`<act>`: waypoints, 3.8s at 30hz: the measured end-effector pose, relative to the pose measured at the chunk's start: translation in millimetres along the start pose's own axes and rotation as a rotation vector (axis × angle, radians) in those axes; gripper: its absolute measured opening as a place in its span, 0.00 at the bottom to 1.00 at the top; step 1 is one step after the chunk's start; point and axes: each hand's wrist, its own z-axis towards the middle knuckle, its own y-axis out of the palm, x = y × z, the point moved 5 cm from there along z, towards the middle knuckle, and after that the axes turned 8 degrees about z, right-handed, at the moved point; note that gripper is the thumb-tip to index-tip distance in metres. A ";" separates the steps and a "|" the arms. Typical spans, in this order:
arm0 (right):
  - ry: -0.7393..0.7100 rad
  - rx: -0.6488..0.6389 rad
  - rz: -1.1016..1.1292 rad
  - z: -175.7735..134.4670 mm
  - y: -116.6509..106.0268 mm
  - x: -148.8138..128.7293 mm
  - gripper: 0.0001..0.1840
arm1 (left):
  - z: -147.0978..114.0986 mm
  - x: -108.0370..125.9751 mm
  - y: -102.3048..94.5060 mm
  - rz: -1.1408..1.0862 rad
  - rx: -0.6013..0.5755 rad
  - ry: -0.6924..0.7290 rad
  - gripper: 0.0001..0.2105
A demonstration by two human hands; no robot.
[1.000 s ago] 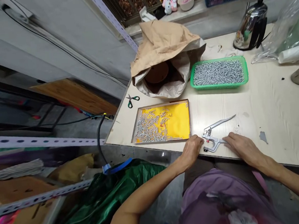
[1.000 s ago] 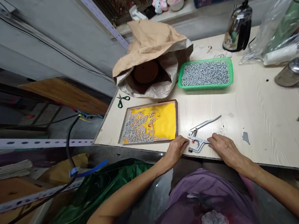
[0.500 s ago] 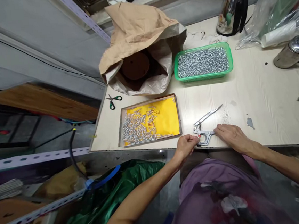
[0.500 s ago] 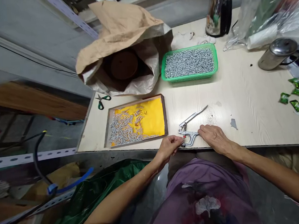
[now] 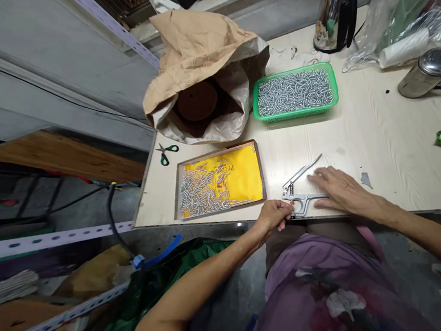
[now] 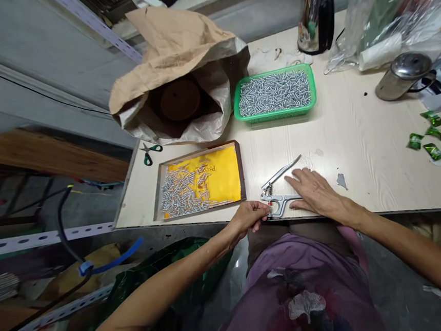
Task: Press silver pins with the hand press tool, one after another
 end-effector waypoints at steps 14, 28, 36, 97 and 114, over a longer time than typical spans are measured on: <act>-0.068 -0.067 -0.154 17.1 2.6 16.2 0.37 | -1.0 -2.7 2.1 -0.049 0.008 -0.017 0.07; -0.064 -0.036 -0.161 1.5 -0.7 -2.6 0.20 | -9.8 54.3 32.8 1.030 0.403 1.055 0.24; 0.019 -0.031 -0.120 -11.7 -5.4 9.3 0.31 | 14.4 67.4 41.7 1.152 0.323 1.120 0.32; -0.263 -0.182 0.085 54.1 25.2 -46.4 0.14 | 8.3 19.6 105.6 0.921 0.280 1.140 0.26; 0.073 -0.052 0.180 8.5 -10.5 0.2 0.14 | -36.5 9.2 34.3 0.744 0.788 1.284 0.11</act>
